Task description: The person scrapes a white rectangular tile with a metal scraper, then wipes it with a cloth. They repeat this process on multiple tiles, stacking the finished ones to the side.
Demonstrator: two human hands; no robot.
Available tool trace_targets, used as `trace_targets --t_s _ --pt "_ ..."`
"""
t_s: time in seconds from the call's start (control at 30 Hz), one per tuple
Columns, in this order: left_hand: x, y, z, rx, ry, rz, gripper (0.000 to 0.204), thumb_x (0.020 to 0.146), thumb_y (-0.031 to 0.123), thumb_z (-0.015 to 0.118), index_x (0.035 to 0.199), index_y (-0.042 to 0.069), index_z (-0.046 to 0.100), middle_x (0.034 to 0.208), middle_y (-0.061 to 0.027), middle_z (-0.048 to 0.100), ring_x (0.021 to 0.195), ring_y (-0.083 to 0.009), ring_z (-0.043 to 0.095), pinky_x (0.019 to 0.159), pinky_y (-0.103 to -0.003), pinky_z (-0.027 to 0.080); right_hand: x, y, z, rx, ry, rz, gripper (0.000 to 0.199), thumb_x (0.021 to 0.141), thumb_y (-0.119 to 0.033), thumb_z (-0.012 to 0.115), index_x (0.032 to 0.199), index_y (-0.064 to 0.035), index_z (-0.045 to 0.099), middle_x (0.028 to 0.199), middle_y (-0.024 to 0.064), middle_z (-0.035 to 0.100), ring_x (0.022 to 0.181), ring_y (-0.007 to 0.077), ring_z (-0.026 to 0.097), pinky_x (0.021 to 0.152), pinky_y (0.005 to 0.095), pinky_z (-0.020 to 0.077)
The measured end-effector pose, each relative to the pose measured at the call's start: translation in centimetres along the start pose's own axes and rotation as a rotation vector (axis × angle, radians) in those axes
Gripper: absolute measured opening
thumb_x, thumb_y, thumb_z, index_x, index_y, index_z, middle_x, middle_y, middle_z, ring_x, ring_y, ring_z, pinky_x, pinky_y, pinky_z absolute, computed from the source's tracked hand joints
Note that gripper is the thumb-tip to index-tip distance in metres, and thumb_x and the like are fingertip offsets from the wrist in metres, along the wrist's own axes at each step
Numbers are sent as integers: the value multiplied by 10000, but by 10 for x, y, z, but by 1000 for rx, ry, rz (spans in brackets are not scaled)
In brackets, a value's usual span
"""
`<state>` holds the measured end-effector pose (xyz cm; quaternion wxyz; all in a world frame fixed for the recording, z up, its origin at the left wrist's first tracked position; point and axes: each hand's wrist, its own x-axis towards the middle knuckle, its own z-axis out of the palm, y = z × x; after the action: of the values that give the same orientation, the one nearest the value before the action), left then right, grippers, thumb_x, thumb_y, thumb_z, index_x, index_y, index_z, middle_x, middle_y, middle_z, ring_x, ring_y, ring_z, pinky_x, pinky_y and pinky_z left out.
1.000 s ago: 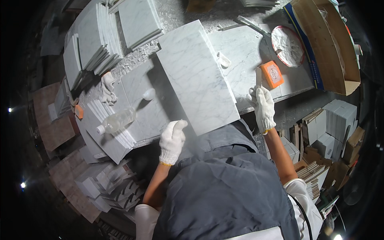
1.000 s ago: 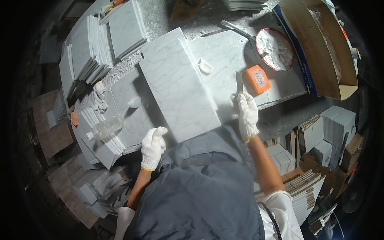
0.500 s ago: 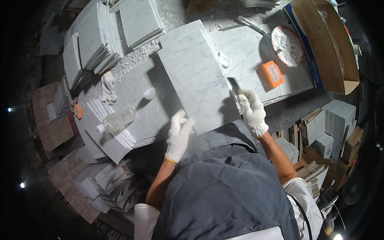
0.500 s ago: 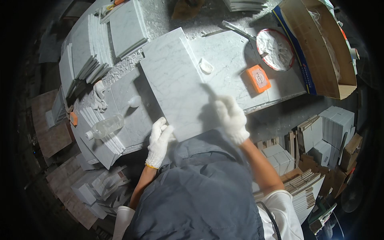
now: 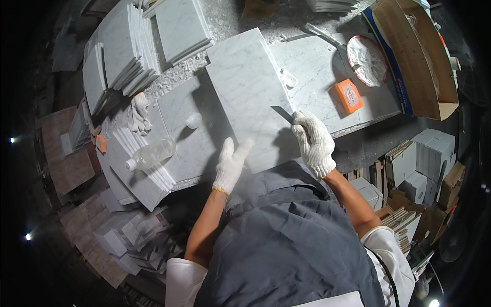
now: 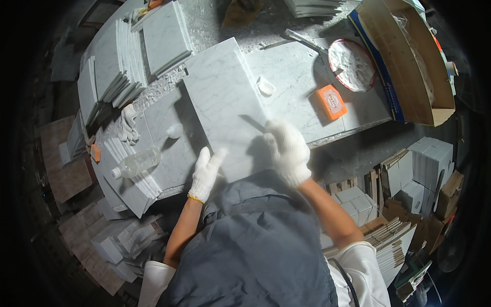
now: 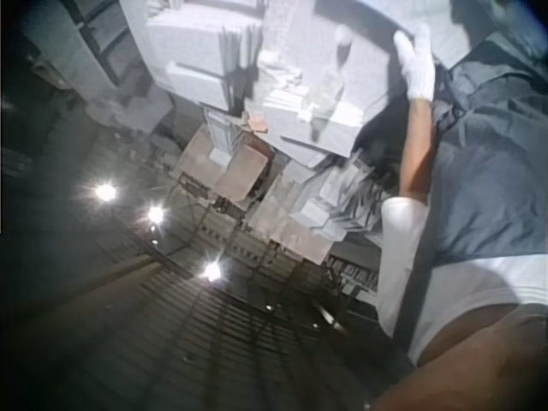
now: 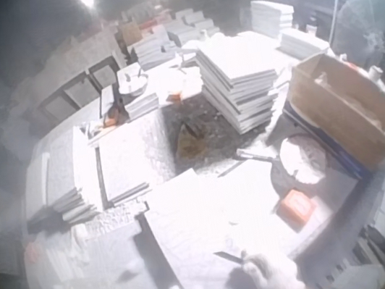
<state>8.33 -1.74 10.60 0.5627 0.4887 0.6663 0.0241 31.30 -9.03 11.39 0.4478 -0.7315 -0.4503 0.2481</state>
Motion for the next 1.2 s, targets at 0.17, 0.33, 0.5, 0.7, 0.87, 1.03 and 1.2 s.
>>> trace_targets --t_s 0.17,0.33,0.5,0.7,0.87,1.03,1.2 --pt "25 -17 -4 -74 -73 153 956 909 609 668 1439 -148 423 1414 -276 553 1289 -312 541 1116 -358 385 -7 -7 -4 -13 -12 -181 74 920 -83 680 977 -51 645 995 141 656 922 344 630 851 396 500" --pt "32 -16 -3 83 29 272 863 899 620 673 1305 -129 532 1277 -275 621 1168 -339 590 1023 -378 439 -16 -2 -10 23 -65 -139 108 925 -63 685 1019 -17 658 1086 170 685 1053 320 662 952 357 496" --pt "9 7 -8 316 69 240 652 901 589 685 923 -56 590 844 -221 624 816 -307 620 776 -452 471 -23 -7 -7 437 4 306 152 999 -94 633 1102 15 661 1086 82 699 998 156 634 932 308 491" --pt "-14 19 -1 -155 75 251 511 953 419 705 1128 -53 617 989 -144 661 929 -206 625 851 -362 490 -23 -5 -6 654 -24 583 201 1043 -150 594 1171 -5 648 1090 24 686 928 61 561 861 241 472" --pt "-11 32 5 -338 194 72 507 993 260 694 1382 -26 539 1249 -75 638 1118 -138 575 980 -260 459 -16 -5 -3 645 -12 542 217 1053 -150 578 1194 10 619 1097 72 707 987 86 607 917 259 491" --pt "-27 68 -29 -478 -99 116 580 991 187 680 1428 -110 441 1319 -144 621 1200 -180 584 1050 -277 444 -4 -10 1 633 154 665 189 1041 -149 573 1128 0 649 1008 73 705 883 118 643 803 260 527" --pt "-55 100 -105 -631 -146 309 457 994 221 686 1345 -35 545 1201 -60 658 1065 -110 600 975 -286 476 27 6 17 552 276 230 211 1071 -120 517 1161 40 621 1168 145 700 1098 218 663 1016 356 502"
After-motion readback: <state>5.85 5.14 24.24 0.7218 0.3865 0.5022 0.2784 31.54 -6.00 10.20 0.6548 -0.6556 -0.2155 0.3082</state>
